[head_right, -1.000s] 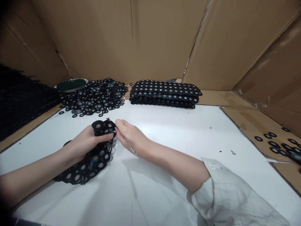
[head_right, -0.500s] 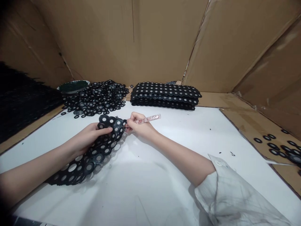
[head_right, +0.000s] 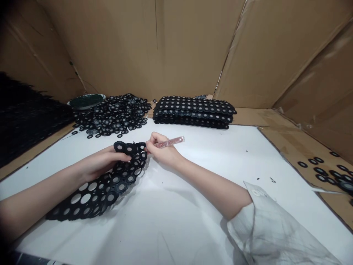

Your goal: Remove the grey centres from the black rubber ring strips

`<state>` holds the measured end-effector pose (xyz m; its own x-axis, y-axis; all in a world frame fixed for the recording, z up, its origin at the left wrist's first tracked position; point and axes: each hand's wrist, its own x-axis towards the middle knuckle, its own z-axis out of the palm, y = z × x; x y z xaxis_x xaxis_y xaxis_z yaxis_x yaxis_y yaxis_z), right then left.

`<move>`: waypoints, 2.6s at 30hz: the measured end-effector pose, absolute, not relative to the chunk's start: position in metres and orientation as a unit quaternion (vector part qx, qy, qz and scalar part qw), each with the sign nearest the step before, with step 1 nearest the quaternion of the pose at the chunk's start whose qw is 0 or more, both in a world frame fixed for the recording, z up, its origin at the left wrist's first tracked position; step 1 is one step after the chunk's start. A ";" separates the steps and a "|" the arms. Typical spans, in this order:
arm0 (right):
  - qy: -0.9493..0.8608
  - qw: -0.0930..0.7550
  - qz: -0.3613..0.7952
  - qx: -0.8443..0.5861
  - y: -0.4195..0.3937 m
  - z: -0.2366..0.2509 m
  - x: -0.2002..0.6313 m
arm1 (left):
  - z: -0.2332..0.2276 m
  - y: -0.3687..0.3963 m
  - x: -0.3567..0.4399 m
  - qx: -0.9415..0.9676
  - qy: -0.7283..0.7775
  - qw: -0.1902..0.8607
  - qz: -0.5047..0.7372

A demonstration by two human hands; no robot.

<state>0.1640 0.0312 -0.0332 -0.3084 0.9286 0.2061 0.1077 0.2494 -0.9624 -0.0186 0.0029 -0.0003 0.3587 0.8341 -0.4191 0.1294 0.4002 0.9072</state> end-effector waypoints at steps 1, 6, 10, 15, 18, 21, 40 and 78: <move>-0.649 0.442 0.479 -0.392 0.032 -0.033 0.165 | -0.001 0.003 -0.018 0.487 0.500 0.663 0.270; -0.562 0.485 0.562 -0.366 0.039 -0.034 0.169 | -0.008 0.008 -0.016 0.479 0.502 0.620 0.367; -0.510 0.510 0.610 -0.328 0.046 -0.037 0.172 | -0.016 0.011 -0.017 0.469 0.502 0.600 0.411; -0.466 0.516 0.634 -0.339 0.045 -0.035 0.171 | -0.019 0.008 -0.017 0.469 0.497 0.619 0.387; -0.476 0.518 0.628 -0.333 0.040 -0.034 0.167 | -0.019 0.007 -0.016 0.485 0.499 0.617 0.367; -0.497 0.506 0.625 -0.326 0.035 -0.034 0.162 | -0.021 0.007 -0.015 0.506 0.495 0.604 0.367; -0.574 0.483 0.555 -0.359 0.021 -0.029 0.156 | -0.011 0.001 -0.011 0.618 0.515 0.480 0.350; -0.742 0.407 0.341 -0.409 0.005 -0.036 0.152 | -0.016 -0.012 -0.001 0.488 0.514 0.603 0.366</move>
